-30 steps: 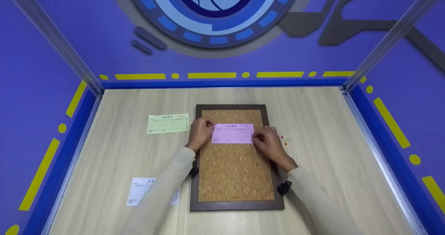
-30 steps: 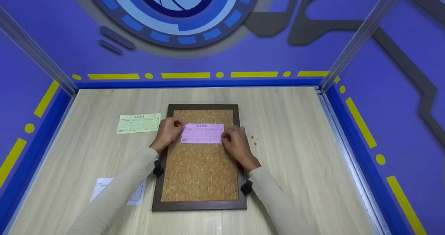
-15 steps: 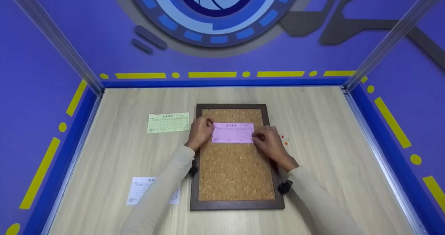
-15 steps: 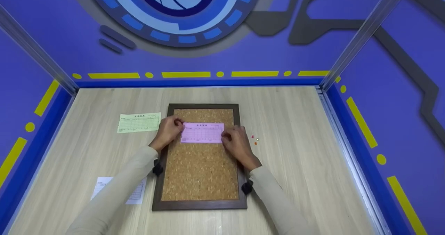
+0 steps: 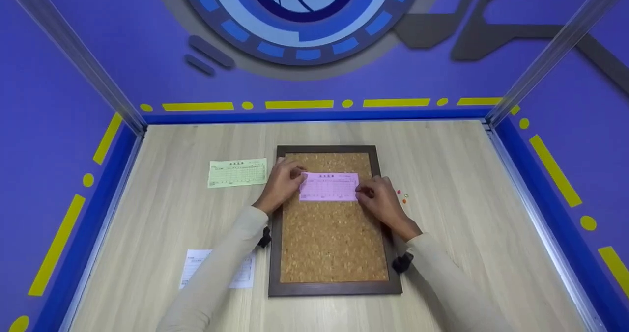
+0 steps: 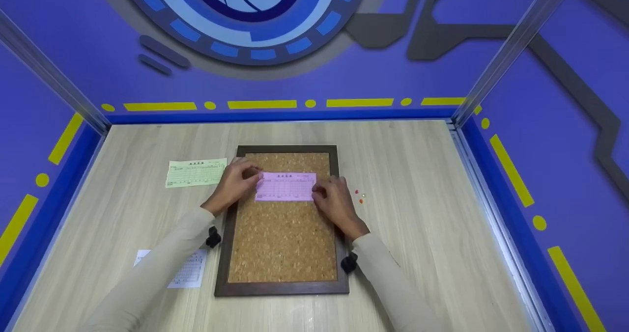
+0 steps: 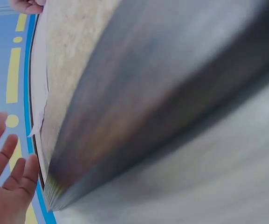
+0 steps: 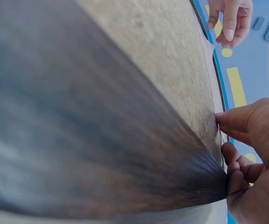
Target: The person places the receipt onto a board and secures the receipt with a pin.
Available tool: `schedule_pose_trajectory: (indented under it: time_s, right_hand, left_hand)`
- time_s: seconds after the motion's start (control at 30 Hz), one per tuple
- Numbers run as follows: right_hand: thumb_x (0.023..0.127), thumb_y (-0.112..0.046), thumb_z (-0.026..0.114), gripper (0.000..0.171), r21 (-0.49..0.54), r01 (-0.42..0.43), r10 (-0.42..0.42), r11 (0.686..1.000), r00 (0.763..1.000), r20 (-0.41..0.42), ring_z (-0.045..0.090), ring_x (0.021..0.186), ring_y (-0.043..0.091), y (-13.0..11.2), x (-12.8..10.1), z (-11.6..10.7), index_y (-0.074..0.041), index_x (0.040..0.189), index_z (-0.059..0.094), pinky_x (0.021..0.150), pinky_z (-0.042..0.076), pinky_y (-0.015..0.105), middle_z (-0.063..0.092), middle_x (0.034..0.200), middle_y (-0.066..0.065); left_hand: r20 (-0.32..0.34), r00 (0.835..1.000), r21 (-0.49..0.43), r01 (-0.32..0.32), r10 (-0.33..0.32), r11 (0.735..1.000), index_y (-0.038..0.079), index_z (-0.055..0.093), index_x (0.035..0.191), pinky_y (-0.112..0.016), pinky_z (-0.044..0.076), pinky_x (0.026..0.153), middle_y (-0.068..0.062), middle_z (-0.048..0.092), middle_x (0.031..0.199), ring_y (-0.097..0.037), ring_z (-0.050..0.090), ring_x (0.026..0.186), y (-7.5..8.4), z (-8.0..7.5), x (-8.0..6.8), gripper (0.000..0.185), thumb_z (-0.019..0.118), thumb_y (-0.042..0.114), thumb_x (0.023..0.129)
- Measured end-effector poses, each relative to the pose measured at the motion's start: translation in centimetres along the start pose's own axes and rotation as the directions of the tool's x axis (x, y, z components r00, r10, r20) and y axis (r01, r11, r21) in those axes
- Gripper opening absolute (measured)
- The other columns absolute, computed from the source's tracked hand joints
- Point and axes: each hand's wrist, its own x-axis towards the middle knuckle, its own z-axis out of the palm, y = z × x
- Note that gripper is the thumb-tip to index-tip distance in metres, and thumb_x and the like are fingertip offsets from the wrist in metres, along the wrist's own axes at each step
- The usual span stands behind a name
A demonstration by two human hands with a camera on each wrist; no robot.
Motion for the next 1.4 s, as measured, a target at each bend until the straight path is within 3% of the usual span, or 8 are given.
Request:
schedule_pose_trajectory:
  time_s: [0.27,0.47,0.7,1.1,1.4]
  right_hand:
    - [0.098,-0.004,0.082,0.007,0.006,-0.017,0.017,1.000,1.000,0.008,0.054,0.097,0.025,-0.1,0.0,-0.1,-0.005,0.105,0.083,0.086,0.040,0.038,0.070,0.098,0.007]
    - [0.097,-0.004,0.083,0.008,0.005,-0.012,0.012,1.000,1.000,0.003,0.054,0.096,0.024,0.0,0.0,0.0,-0.005,0.105,0.083,0.085,0.040,0.038,0.070,0.098,0.006]
    - [0.095,-0.004,0.086,0.008,0.005,0.003,-0.003,1.000,1.000,-0.010,0.054,0.095,0.026,-0.1,0.1,0.1,-0.003,0.103,0.084,0.085,0.039,0.039,0.071,0.095,0.007]
    - [0.096,-0.005,0.084,0.008,-0.006,-0.015,0.015,1.000,1.000,0.003,0.054,0.097,0.024,0.1,0.1,0.1,-0.004,0.104,0.084,0.085,0.039,0.037,0.070,0.097,0.006]
    - [0.097,-0.004,0.083,0.008,0.020,-0.009,0.009,1.000,1.000,0.005,0.054,0.099,0.024,0.3,0.0,0.1,-0.004,0.106,0.084,0.087,0.041,0.037,0.069,0.098,0.006]
  left_hand:
    - [0.073,0.992,0.061,-0.109,0.105,0.992,0.000,0.077,0.130,-0.051,0.041,0.120,-0.016,0.068,0.142,-0.032,0.050,0.140,-1.1,-0.2,-0.5,0.031,0.081,0.012,0.101]
    - [0.138,0.975,0.133,-0.190,0.172,0.973,0.004,0.072,0.141,-0.062,0.020,0.131,-0.020,0.057,0.158,-0.047,0.033,0.159,-1.6,-0.5,-0.9,0.051,0.086,0.025,0.097]
    - [0.211,0.971,0.178,-0.153,0.114,0.972,0.011,0.061,0.157,-0.083,0.010,0.124,-0.019,0.038,0.174,-0.053,0.010,0.166,-2.0,-0.8,-1.4,0.073,0.086,0.041,0.096]
    - [0.287,0.956,0.221,-0.119,0.052,0.968,0.019,0.054,0.165,-0.069,0.007,0.132,-0.013,0.026,0.182,-0.043,0.003,0.170,-2.7,-1.4,-2.1,0.079,0.083,0.048,0.097]
    - [0.284,0.958,0.251,-0.106,0.031,0.962,0.020,0.056,0.163,-0.063,0.007,0.135,-0.014,0.024,0.182,-0.038,0.002,0.171,-3.0,-1.4,-2.2,0.075,0.081,0.050,0.099]
